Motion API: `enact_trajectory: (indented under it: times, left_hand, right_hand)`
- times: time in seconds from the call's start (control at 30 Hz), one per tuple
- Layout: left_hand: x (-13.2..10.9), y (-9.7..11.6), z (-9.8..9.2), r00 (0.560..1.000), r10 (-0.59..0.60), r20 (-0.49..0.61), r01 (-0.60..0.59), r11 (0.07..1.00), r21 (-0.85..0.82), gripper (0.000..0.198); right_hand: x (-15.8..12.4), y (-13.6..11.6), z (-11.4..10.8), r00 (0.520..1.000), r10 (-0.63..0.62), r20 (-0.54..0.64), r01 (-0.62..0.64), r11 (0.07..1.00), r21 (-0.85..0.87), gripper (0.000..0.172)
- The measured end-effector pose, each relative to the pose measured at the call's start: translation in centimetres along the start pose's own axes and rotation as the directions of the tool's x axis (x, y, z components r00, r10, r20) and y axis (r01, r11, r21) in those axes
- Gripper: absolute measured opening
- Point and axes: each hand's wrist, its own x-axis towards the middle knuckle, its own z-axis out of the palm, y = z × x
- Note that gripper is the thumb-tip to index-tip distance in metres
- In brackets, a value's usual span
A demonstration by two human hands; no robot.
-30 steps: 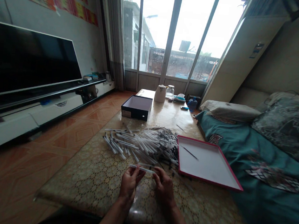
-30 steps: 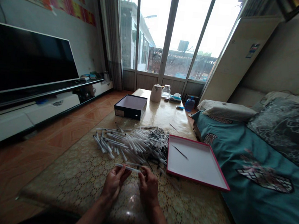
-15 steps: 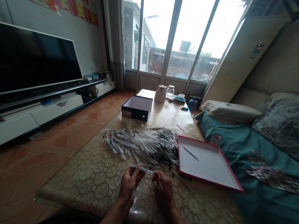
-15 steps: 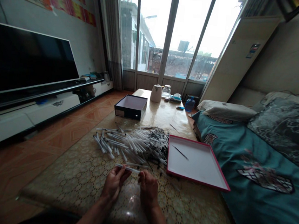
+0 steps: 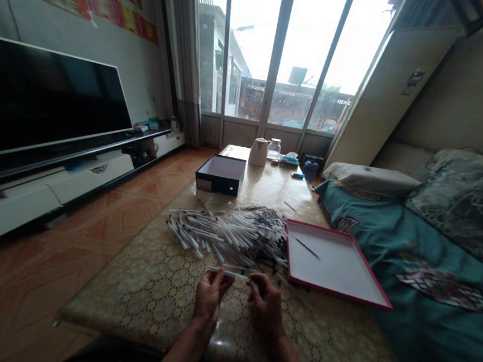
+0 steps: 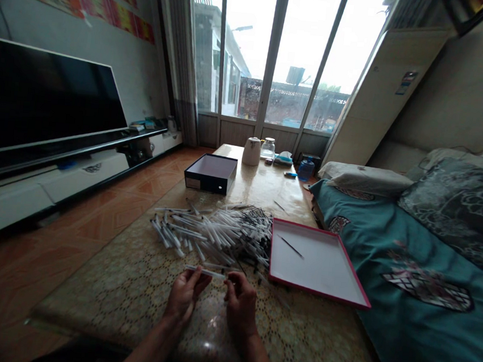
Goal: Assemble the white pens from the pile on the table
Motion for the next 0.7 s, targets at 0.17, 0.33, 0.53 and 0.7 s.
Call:
enact_trajectory:
  times: [0.17, 0.33, 0.53, 0.7]
  left_hand:
    - [-0.07, 0.05, 0.00, 1.000, -0.001, 0.024, 0.000, 1.000, 0.026, 0.020]
    - [-0.08, 0.06, 0.06, 1.000, 0.001, 0.014, -0.001, 0.999, 0.036, 0.018]
    - [0.00, 0.08, 0.04, 1.000, -0.024, 0.013, 0.023, 0.998, 0.054, 0.018]
    - [-0.09, 0.30, 0.26, 0.999, -0.036, -0.006, 0.036, 0.998, 0.052, 0.016]
  right_hand:
    - [0.16, 0.09, -0.14, 0.998, -0.060, 0.030, 0.063, 0.992, -0.110, 0.015]
    - [-0.01, -0.22, -0.08, 0.997, -0.067, 0.029, 0.071, 0.989, -0.133, 0.015]
    - [-0.15, -0.37, 0.13, 0.996, -0.092, -0.013, 0.090, 0.990, -0.109, 0.016]
    - [-0.01, -0.41, 0.01, 0.995, -0.095, 0.030, 0.097, 0.992, -0.079, 0.015]
